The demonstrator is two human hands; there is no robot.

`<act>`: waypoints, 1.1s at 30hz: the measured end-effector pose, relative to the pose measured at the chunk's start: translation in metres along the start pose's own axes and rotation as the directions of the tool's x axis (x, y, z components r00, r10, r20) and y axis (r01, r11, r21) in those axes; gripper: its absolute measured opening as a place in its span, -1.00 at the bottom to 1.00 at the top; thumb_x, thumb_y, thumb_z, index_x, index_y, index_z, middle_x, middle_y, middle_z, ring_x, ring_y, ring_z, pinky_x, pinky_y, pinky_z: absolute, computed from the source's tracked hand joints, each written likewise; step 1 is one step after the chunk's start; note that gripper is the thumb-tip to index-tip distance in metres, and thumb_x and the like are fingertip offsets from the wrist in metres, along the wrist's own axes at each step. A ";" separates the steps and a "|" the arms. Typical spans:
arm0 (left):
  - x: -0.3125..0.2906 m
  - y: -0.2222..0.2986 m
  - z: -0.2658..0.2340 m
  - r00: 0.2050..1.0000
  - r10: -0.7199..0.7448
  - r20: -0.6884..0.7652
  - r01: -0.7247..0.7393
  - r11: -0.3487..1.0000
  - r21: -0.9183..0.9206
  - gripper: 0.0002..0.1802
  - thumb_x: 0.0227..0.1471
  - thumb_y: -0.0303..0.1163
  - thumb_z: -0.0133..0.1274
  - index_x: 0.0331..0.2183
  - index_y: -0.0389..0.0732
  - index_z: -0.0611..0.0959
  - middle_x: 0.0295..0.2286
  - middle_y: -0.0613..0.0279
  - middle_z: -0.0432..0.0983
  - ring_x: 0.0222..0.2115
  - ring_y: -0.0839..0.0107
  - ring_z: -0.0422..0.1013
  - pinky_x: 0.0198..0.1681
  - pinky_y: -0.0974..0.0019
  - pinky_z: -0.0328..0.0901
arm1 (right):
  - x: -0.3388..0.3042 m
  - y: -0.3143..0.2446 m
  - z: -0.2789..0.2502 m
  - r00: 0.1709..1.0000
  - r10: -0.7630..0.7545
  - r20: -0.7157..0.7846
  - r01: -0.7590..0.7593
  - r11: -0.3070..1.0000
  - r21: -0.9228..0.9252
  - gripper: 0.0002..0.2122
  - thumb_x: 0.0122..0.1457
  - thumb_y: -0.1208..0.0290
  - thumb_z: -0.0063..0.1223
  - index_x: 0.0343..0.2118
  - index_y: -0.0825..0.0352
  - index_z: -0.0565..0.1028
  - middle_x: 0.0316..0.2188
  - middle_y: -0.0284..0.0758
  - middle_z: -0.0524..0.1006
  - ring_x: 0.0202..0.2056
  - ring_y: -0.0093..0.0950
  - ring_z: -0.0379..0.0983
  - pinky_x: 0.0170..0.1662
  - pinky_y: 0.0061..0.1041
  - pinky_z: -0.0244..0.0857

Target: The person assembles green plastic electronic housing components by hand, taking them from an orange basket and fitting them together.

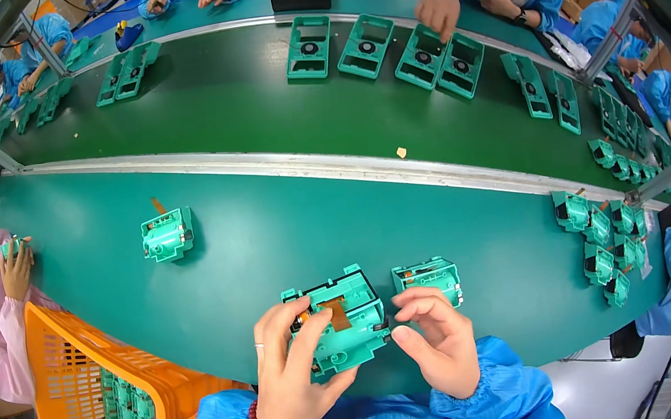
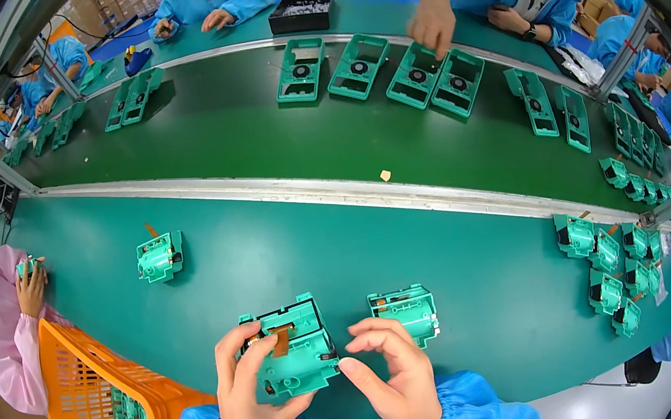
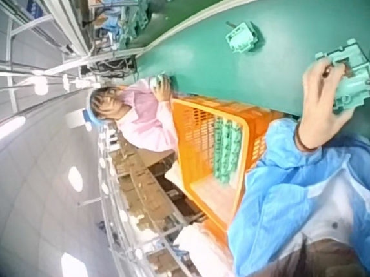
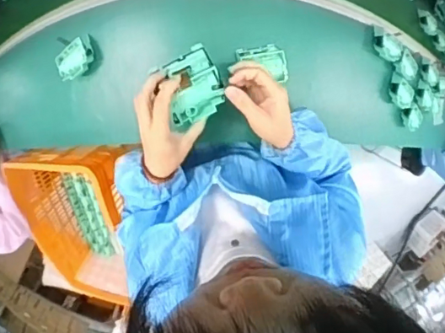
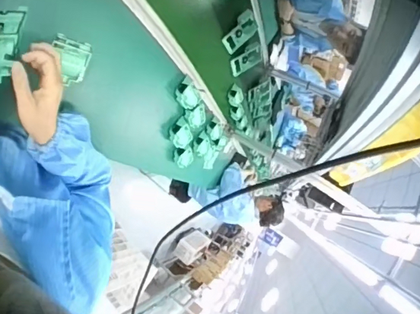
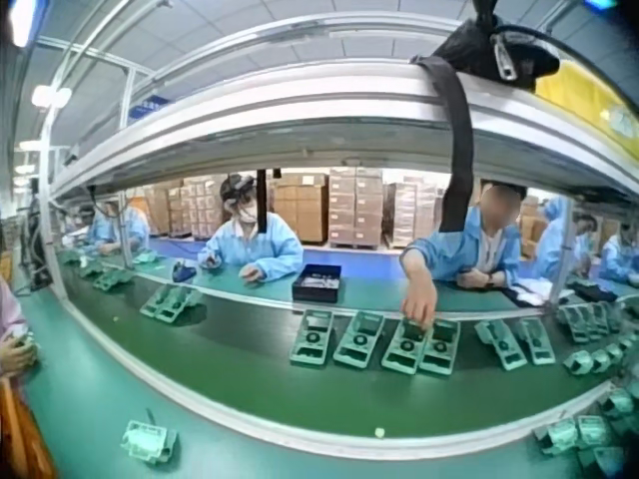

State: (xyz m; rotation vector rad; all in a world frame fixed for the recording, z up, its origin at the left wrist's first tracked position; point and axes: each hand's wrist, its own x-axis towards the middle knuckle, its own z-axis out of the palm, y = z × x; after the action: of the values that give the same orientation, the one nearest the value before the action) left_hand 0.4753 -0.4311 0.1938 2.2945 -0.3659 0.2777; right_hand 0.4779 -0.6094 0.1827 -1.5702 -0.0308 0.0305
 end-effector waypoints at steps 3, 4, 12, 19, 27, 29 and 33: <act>-0.005 -0.001 0.004 0.999 0.025 -0.031 -0.023 0.998 0.063 -0.26 -0.57 -0.47 0.31 -0.18 -0.20 0.40 -0.13 -0.02 0.19 -0.13 0.06 0.20 -0.15 0.15 0.22 | -0.002 0.008 0.005 0.999 0.026 0.022 -0.027 0.998 0.063 -0.90 -0.03 0.57 0.08 -0.42 0.41 0.43 -0.23 -0.24 0.34 -0.24 -0.56 0.30 -0.18 -0.59 0.20; -0.007 -0.001 0.005 0.998 0.024 -0.053 -0.020 0.997 0.074 -0.26 -0.57 -0.48 0.31 -0.19 -0.19 0.40 -0.13 -0.01 0.19 -0.14 0.05 0.20 -0.16 0.15 0.22 | -0.002 0.009 0.007 0.997 0.063 0.037 -0.066 0.994 0.086 -0.90 -0.02 0.56 0.07 -0.42 0.41 0.43 -0.23 -0.24 0.33 -0.24 -0.56 0.30 -0.19 -0.59 0.21; -0.009 -0.005 0.012 1.000 0.016 -0.025 -0.015 0.999 0.037 -0.23 -0.56 -0.49 0.31 -0.15 -0.20 0.37 -0.12 -0.01 0.18 -0.13 0.05 0.22 -0.15 0.14 0.23 | 0.000 0.010 0.001 0.973 0.207 0.102 -0.224 0.952 0.208 -0.93 0.04 0.54 0.02 -0.44 0.40 0.41 -0.22 -0.28 0.31 -0.24 -0.58 0.27 -0.20 -0.61 0.19; -0.011 -0.011 0.018 0.984 -0.176 0.037 0.179 0.952 -0.248 -0.29 -0.48 -0.47 0.29 -0.14 -0.19 0.41 -0.11 0.03 0.20 -0.12 0.06 0.20 -0.13 0.15 0.21 | 0.002 0.010 -0.009 0.882 0.379 0.279 -0.468 0.770 0.434 -0.94 0.06 0.54 -0.01 -0.41 0.39 0.39 -0.17 -0.30 0.26 -0.20 -0.60 0.24 -0.15 -0.61 0.15; -0.015 -0.002 0.025 0.997 -0.021 -0.069 0.026 0.997 0.070 -0.27 -0.56 -0.50 0.30 -0.17 -0.19 0.41 -0.12 0.02 0.20 -0.15 0.05 0.20 -0.15 0.13 0.20 | -0.002 0.021 0.000 0.980 0.178 0.088 -0.190 0.969 0.157 -0.92 0.03 0.56 0.02 -0.40 0.42 0.41 -0.17 -0.27 0.28 -0.27 -0.59 0.32 -0.22 -0.59 0.27; -0.017 -0.003 0.026 0.997 0.013 -0.070 -0.002 0.988 0.155 -0.24 -0.55 -0.49 0.32 -0.16 -0.20 0.38 -0.12 -0.01 0.19 -0.14 0.04 0.22 -0.14 0.13 0.21 | 0.000 0.022 0.000 0.971 0.217 0.096 -0.232 0.955 0.183 -0.93 0.04 0.56 0.01 -0.41 0.41 0.41 -0.17 -0.27 0.28 -0.26 -0.59 0.31 -0.22 -0.60 0.27; -0.017 -0.003 0.028 0.995 -0.002 -0.099 0.012 0.995 0.096 -0.27 -0.56 -0.50 0.30 -0.18 -0.19 0.41 -0.13 0.03 0.21 -0.17 0.04 0.22 -0.17 0.13 0.20 | 0.001 0.019 -0.003 0.947 0.274 0.168 -0.313 0.905 0.288 -0.95 0.06 0.53 -0.02 -0.43 0.39 0.41 -0.17 -0.31 0.26 -0.22 -0.60 0.26 -0.15 -0.59 0.20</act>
State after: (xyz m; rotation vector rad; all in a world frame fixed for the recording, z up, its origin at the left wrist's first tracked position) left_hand 0.4624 -0.4470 0.1676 2.3655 -0.2994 0.4123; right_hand 0.4786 -0.6119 0.1638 -1.2421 0.1099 0.3564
